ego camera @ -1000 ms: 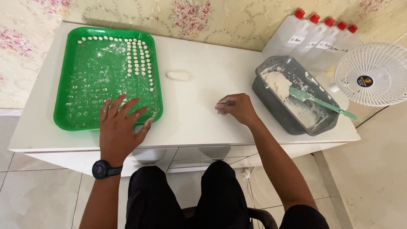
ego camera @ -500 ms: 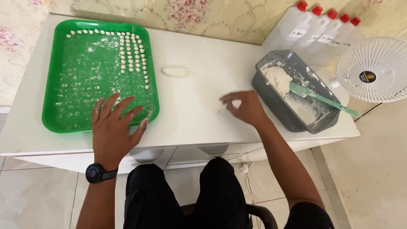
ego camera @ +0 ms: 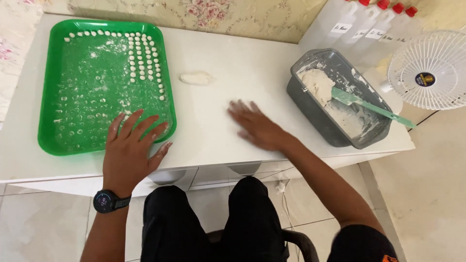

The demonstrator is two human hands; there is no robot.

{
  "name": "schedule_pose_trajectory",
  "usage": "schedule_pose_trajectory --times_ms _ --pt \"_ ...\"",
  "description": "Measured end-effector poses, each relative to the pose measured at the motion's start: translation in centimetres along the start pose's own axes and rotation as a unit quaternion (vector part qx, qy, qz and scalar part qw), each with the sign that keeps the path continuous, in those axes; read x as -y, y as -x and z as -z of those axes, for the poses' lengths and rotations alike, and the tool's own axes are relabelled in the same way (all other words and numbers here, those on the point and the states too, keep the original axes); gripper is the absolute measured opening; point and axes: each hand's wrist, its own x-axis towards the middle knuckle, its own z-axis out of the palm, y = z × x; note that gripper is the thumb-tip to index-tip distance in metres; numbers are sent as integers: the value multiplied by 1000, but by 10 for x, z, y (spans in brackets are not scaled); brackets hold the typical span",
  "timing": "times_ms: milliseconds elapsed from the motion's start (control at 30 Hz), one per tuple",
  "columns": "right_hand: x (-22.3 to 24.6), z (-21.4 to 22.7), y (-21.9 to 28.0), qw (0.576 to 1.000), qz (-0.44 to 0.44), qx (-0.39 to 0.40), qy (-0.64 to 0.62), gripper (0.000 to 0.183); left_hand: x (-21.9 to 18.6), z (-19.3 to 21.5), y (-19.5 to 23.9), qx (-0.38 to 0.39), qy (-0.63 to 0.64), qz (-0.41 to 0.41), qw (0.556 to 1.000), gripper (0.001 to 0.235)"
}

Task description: Shaping small spheres from a larger piece of white dough-like material and arranging them on a green tray.

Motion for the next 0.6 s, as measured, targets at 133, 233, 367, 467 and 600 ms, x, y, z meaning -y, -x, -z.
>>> schedule_pose_trajectory --times_ms 133,233,367,467,600 --pt "-16 -10 -28 1000 -28 -3 -1 52 -1 -2 1 3 -16 5 1000 30" --pt "7 -16 -39 999 35 -26 -4 57 2 2 -1 10 -12 2 1000 29" --pt "18 -9 -11 999 46 20 -4 56 -1 0 3 21 5 -25 999 31" --pt "-17 -10 -17 1000 9 4 13 55 -8 -6 -5 20 -4 -37 999 33" --pt "-16 -18 -43 998 36 -42 -2 54 -23 -8 -8 25 16 -57 998 38"
